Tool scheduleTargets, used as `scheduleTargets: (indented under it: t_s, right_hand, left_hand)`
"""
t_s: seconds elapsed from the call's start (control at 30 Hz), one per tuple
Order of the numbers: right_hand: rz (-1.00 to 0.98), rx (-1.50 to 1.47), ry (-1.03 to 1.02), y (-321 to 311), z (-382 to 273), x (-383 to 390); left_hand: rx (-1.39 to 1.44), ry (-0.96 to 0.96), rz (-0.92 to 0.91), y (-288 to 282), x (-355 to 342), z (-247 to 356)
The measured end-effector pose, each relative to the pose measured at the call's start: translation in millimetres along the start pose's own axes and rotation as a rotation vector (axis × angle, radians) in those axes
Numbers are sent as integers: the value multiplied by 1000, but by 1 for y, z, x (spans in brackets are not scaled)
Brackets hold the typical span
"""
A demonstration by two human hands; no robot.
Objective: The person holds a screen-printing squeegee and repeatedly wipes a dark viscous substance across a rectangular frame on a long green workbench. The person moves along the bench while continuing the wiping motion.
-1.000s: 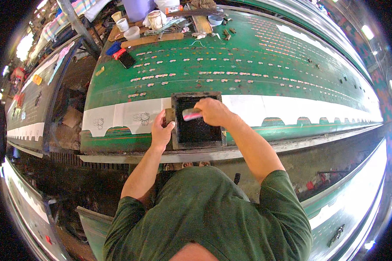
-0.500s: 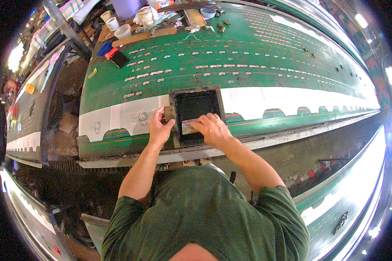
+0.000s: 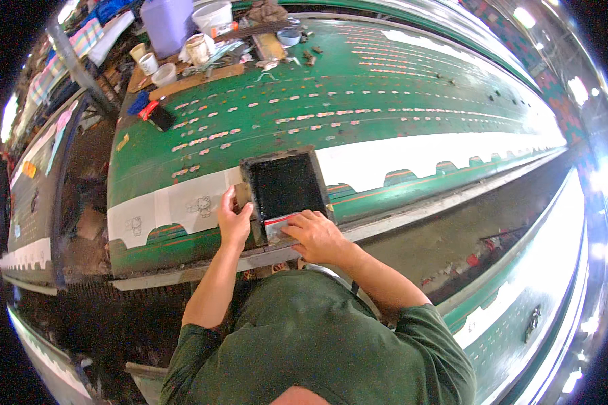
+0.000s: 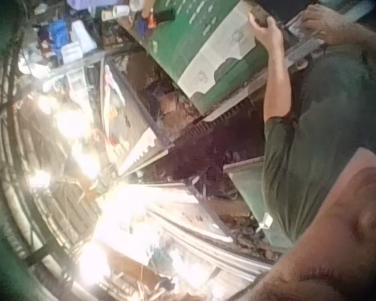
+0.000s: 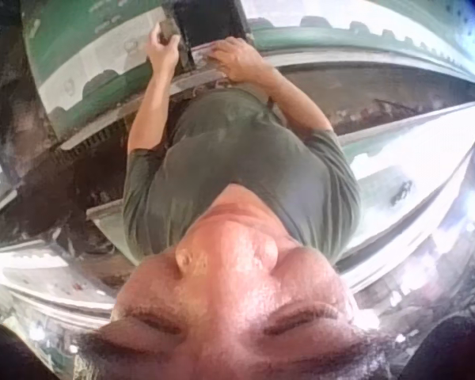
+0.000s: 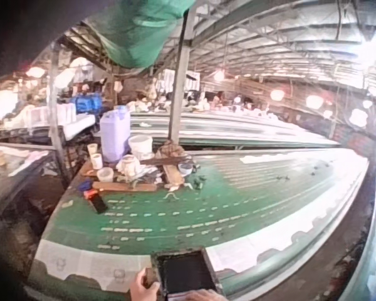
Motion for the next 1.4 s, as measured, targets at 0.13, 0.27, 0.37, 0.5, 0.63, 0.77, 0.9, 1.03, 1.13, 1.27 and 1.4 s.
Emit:
scheduleTargets:
  t_s: [0.13, 0.27, 0.37, 0.5, 0.63, 0.77, 0.9, 1.03, 1.13, 1.27, 1.4]
  right_hand:
    - [29, -25, -62, -6, -1, 6]
    - [256, -146, -14, -26, 21, 29]
    - [480, -114, 141, -36, 59, 53]
    - [434, -526, 402, -16, 118, 85]
    - [433, -876, 443, 11, 167, 122]
    - [503, -714, 401, -13, 207, 173]
    - [496, -693, 373, -35, 253, 222]
    - [487, -664, 296, -49, 283, 253]
    - [481, -555, 267, -66, 285, 262]
    - [500, -326, 100, -92, 265, 257]
    - [411, -209, -87, -97, 238, 238]
  left_hand:
    - [5, 41, 112, 1, 12, -8]
    - [-217, 24, 153, 18, 24, 21]
    - [-272, 18, 188, 21, 23, 23]
    - [-158, 68, 207, 36, 26, 44]
    - [-163, 222, 202, 84, 23, 61]
    - [-95, 205, 177, 156, 9, 59]
    - [-147, 210, 208, 219, 1, 56]
    - [-29, 169, 194, 259, -8, 38]
    - [24, 111, 187, 274, -8, 30]
    - [52, 71, 166, 283, -11, 33]
    - [30, 27, 160, 288, -14, 30]
Point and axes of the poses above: each hand's wrist, its own x-axis away from the middle knuckle, its own y-axis out of the palm, z = x × y, the point moved 10 cm from there along -x, towards the middle knuckle, and after that the axes turned 15 degrees about -z, right-handed, at the moved point
